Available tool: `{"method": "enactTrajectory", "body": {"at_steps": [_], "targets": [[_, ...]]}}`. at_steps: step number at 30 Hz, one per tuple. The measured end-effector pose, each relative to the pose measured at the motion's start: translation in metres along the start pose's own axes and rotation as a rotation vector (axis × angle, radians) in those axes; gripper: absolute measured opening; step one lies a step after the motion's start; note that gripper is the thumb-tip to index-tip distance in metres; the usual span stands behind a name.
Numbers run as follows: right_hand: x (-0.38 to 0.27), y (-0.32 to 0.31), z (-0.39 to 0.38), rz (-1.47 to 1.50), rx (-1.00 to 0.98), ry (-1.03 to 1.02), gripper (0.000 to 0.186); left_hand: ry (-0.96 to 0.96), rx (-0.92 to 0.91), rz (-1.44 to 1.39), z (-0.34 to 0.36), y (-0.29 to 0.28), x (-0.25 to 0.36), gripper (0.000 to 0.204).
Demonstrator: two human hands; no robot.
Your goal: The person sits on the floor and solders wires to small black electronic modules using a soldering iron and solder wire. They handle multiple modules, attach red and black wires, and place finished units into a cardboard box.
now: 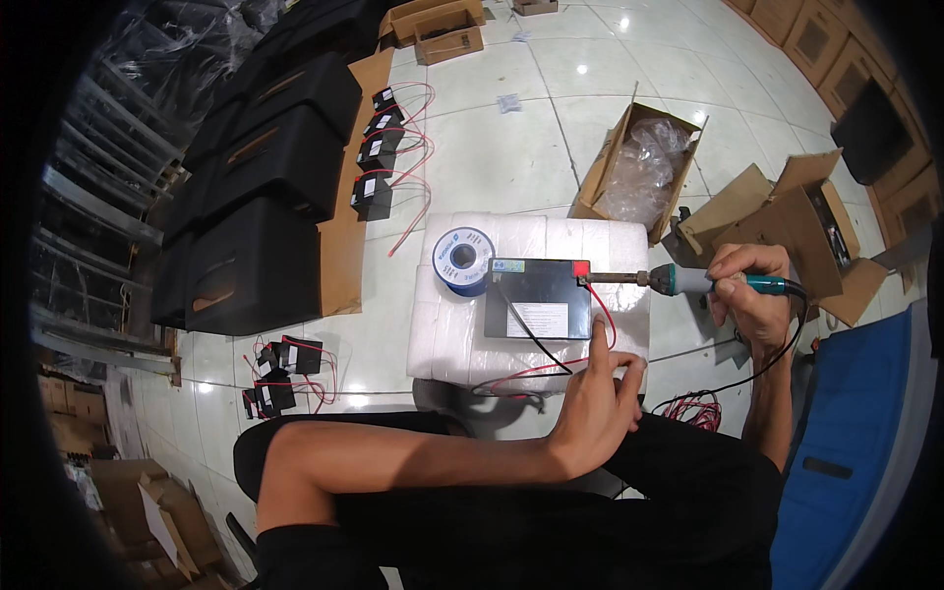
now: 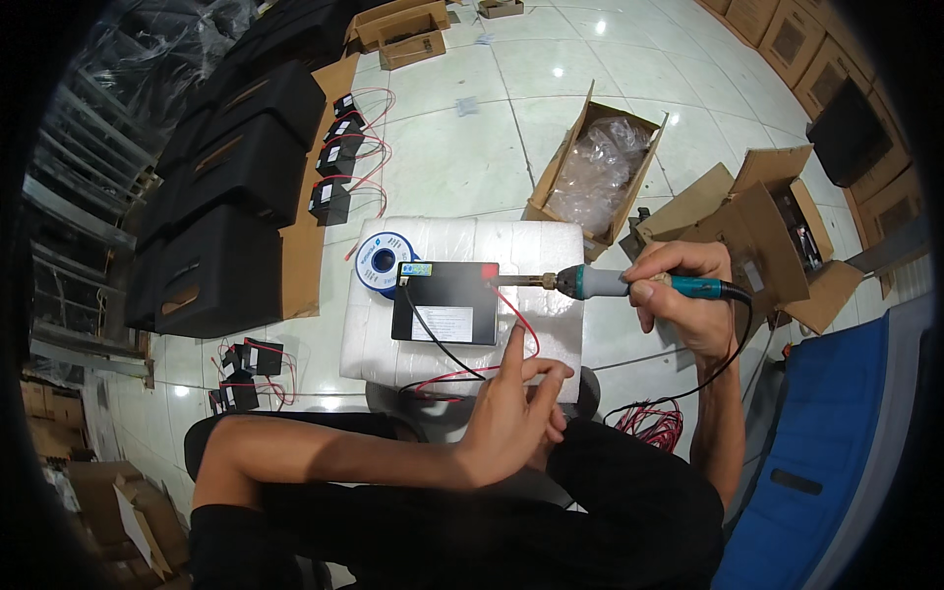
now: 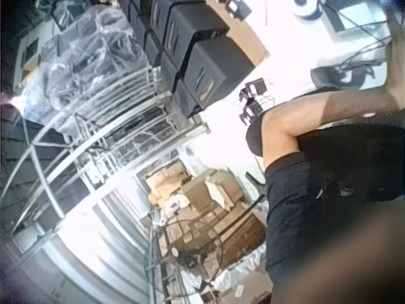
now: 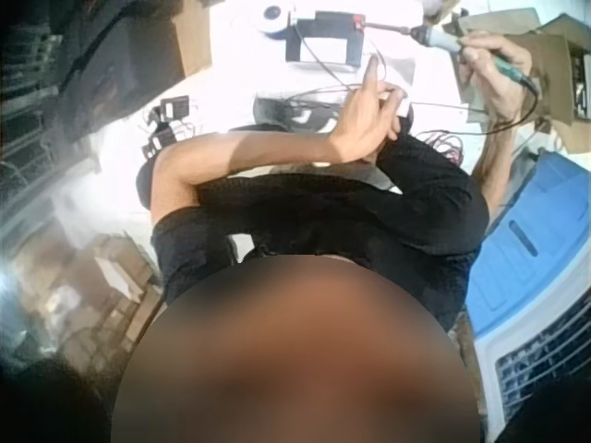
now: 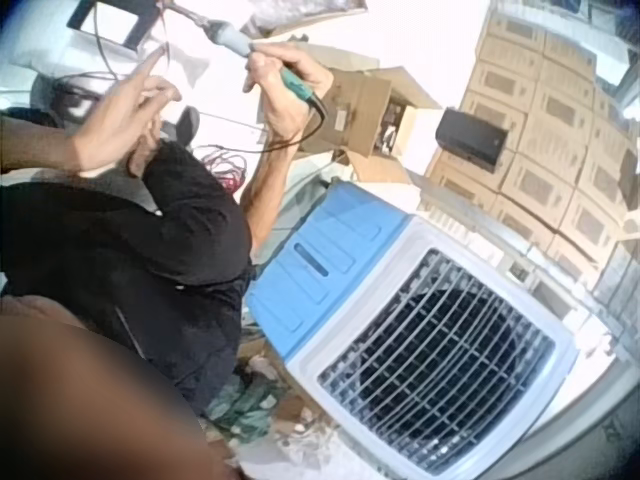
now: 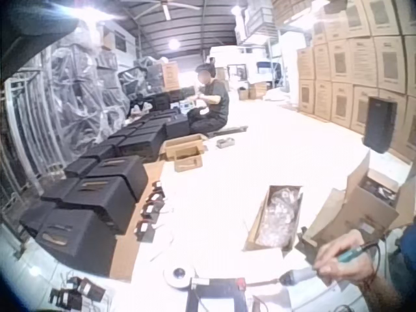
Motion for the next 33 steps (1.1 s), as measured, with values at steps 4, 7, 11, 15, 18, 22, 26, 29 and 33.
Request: {"method": "enactTrajectory", "body": {"at_steps": [4,7,11,15,18,22,26,29,33], "targets": [[0.0,0.001,0.0,0.03,0.016,0.029,0.014,-0.053,0.079,-0.191,0.016,0.006,-0.002,0.057],[0.002,0.001,0.001,0.045,0.013,0.01,0.014,-0.065,0.106,-0.307,0.018,0.011,-0.002,0.047],[0.003,-0.001,0.001,0.004,0.006,-0.006,0.014,-0.099,0.071,-0.294,0.008,0.011,-0.001,0.036],[0.002,-0.001,0.001,-0.008,0.012,-0.006,0.015,-0.058,0.039,0.058,-0.014,0.005,0.005,0.037],[0.003,0.0,0.001,-0.001,0.025,-0.008,0.016,0.251,0.015,0.252,-0.031,0.001,0.022,0.031],[0.003,-0.001,-0.001,-0.006,0.028,-0.014,0.016,0.065,-0.184,0.251,-0.045,-0.024,0.051,0.034],[0.003,-0.001,-0.001,-0.001,0.026,0.007,0.015,-0.164,-0.209,0.248,-0.051,-0.054,0.08,0.033],[0.003,0.0,-0.001,-0.009,0.025,0.007,0.014,-0.16,-0.053,0.224,-0.05,-0.07,0.093,0.02],[0.001,0.001,-0.002,-0.016,0.027,0.016,0.014,-0.007,0.053,0.283,-0.045,-0.086,0.101,0.019]]}}
Point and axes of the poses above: each hand's wrist, its own z-axis towards the middle knuckle, its own y-axis out of the palm, x = y × z, the point moved 1 cm from there along z, towards the middle knuckle, and after that the axes turned 10 degrees about -z, right-handed, at the moved point
